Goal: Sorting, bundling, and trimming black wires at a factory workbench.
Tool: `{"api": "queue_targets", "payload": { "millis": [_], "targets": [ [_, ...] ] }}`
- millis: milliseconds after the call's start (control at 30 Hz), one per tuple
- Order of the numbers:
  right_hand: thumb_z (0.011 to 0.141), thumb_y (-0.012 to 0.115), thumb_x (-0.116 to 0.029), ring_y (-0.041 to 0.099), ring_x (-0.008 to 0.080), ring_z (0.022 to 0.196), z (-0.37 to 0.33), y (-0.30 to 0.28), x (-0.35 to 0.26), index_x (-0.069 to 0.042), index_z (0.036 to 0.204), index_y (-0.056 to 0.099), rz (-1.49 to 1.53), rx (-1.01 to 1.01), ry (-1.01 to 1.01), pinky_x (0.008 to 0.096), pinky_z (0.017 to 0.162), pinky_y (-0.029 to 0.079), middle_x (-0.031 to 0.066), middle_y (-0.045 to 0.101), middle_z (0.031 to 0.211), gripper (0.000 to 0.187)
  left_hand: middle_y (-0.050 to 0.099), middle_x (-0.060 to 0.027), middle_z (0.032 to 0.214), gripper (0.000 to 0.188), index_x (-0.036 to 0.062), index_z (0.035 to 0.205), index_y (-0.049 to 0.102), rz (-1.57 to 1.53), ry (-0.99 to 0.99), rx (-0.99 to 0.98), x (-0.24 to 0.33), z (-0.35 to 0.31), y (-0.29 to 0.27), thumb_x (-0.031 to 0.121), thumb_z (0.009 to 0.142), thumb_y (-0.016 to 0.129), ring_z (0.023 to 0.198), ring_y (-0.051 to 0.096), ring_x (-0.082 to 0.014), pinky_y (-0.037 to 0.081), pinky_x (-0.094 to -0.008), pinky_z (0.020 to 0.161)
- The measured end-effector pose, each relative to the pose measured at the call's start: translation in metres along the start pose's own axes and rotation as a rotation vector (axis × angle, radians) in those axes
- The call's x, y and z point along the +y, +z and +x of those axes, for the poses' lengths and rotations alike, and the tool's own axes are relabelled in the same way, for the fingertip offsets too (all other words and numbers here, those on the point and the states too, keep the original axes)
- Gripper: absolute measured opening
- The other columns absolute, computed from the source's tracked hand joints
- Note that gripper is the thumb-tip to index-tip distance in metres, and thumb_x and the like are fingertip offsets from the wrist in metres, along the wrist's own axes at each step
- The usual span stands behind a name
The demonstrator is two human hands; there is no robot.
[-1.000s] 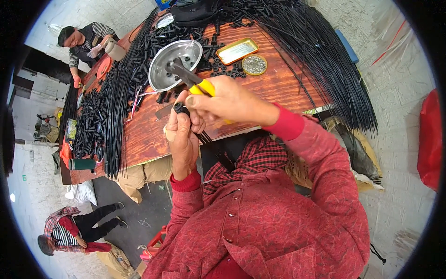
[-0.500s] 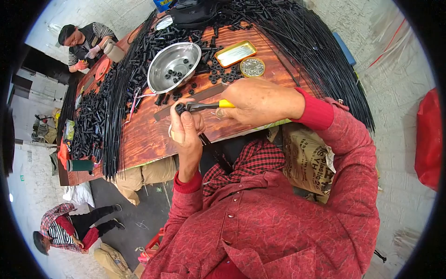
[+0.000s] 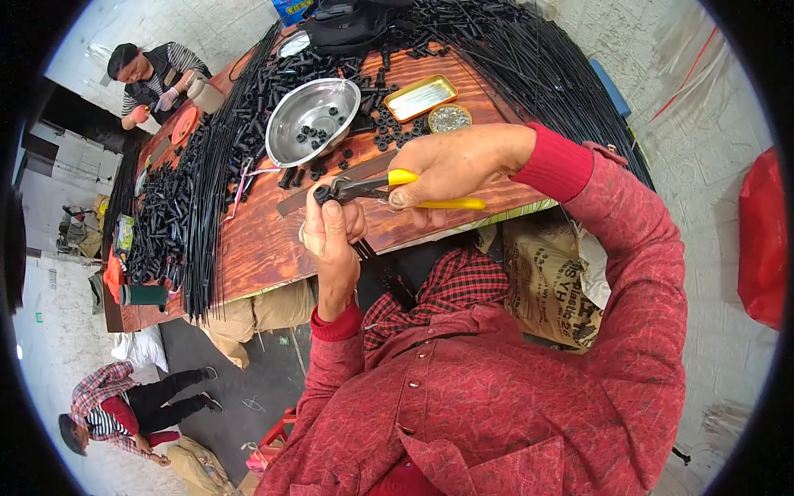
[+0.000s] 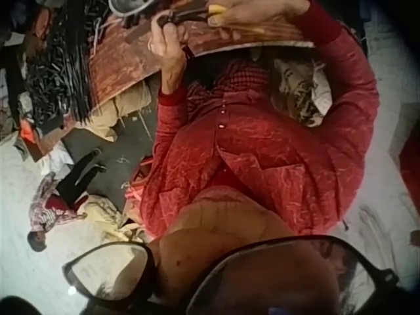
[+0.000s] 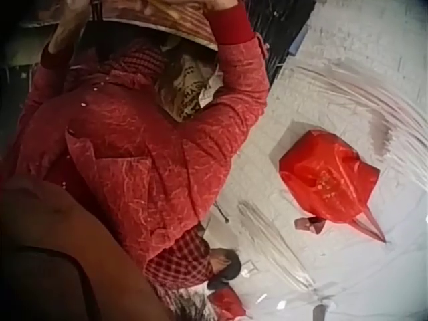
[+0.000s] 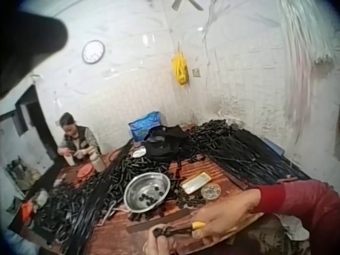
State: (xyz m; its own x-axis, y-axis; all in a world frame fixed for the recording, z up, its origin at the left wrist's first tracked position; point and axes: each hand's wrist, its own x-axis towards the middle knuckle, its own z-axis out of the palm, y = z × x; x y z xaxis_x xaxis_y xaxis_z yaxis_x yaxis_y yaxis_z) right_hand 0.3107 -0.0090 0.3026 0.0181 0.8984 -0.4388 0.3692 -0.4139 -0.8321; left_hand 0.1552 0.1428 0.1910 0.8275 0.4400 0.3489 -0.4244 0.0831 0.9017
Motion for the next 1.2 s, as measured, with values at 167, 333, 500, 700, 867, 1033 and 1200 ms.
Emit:
{"api": "queue_targets", "payload": {
  "millis": [167, 333, 500, 700, 867, 1033, 1200],
  "targets": [
    [0.102, 0.046, -0.028, 0.067, 0.0140, 0.072, -0.001, -0.007, -0.010, 0.003, 0.098, 0.064, 0.041, -0.062, 0.068, 0.0289, 0.065, 0.056, 0.0082, 0.069, 0.081, 0.036, 0.042, 0.0043, 0.068, 0.028, 0.0009, 0.118, 0.048, 0.039, -0.009, -0.004, 0.002, 0.000, 0.001, 0.025, 0.104, 0.046, 0.056, 0.034, -0.0038, 0.028, -0.0216, 0.049],
    [0.098, 0.051, -0.025, 0.069, 0.0221, 0.069, 0.006, -0.001, -0.011, 0.005, 0.090, 0.062, -0.142, 0.029, 0.120, 0.0343, 0.062, 0.055, 0.0116, 0.069, 0.075, 0.032, 0.043, 0.0039, 0.070, 0.024, 0.0026, 0.119, 0.048, 0.140, -0.024, 0.072, 0.002, 0.000, 0.009, 0.021, 0.104, 0.045, 0.058, 0.036, -0.0040, 0.029, -0.0218, 0.050],
    [0.083, 0.058, -0.013, 0.068, 0.0374, 0.065, 0.035, 0.041, 0.029, 0.004, 0.085, 0.059, -0.845, 0.763, -0.117, 0.0478, 0.056, 0.053, 0.0216, 0.066, 0.070, 0.017, 0.035, 0.0040, 0.067, 0.032, 0.0035, 0.127, 0.046, 0.211, 0.015, 0.137, -0.020, 0.014, 0.002, 0.027, 0.106, 0.043, 0.056, 0.030, -0.0042, 0.027, -0.0224, 0.049],
    [0.091, 0.061, -0.024, 0.064, 0.0414, 0.074, 0.044, 0.027, 0.039, 0.002, 0.103, 0.058, -0.459, 0.551, -0.249, 0.0500, 0.065, 0.048, 0.0202, 0.065, 0.078, 0.029, 0.032, 0.0041, 0.068, 0.050, 0.0017, 0.136, 0.044, -0.263, -0.167, 0.068, -0.002, 0.016, -0.012, 0.040, 0.104, 0.044, 0.059, 0.032, -0.0057, 0.028, -0.0218, 0.053],
    [0.092, 0.061, -0.029, 0.063, 0.0423, 0.075, 0.021, 0.008, 0.011, -0.004, 0.105, 0.061, -0.630, 0.445, -0.157, 0.0503, 0.064, 0.047, 0.0214, 0.063, 0.076, 0.028, 0.033, 0.0047, 0.069, 0.050, 0.0031, 0.129, 0.049, -0.244, -0.180, 0.030, -0.001, 0.013, -0.013, 0.046, 0.103, 0.044, 0.059, 0.029, -0.0051, 0.024, -0.0204, 0.054],
    [0.087, 0.062, -0.025, 0.065, 0.0425, 0.077, 0.012, 0.003, -0.007, 0.002, 0.091, 0.063, -0.718, 0.449, -0.142, 0.0510, 0.066, 0.050, 0.0240, 0.065, 0.077, 0.027, 0.031, 0.0052, 0.068, 0.044, 0.0045, 0.124, 0.050, -0.168, -0.155, 0.034, -0.005, 0.009, -0.009, 0.043, 0.104, 0.043, 0.059, 0.028, -0.0054, 0.024, -0.0209, 0.053],
    [0.087, 0.062, -0.023, 0.062, 0.0439, 0.072, 0.008, 0.004, -0.002, 0.000, 0.091, 0.062, -0.757, 0.457, -0.135, 0.0515, 0.063, 0.047, 0.0226, 0.062, 0.071, 0.023, 0.033, 0.0055, 0.068, 0.039, 0.0053, 0.123, 0.049, -0.062, -0.131, 0.006, -0.008, 0.009, 0.001, 0.039, 0.106, 0.037, 0.059, 0.028, -0.0048, 0.023, -0.0216, 0.053]
  ]
}}
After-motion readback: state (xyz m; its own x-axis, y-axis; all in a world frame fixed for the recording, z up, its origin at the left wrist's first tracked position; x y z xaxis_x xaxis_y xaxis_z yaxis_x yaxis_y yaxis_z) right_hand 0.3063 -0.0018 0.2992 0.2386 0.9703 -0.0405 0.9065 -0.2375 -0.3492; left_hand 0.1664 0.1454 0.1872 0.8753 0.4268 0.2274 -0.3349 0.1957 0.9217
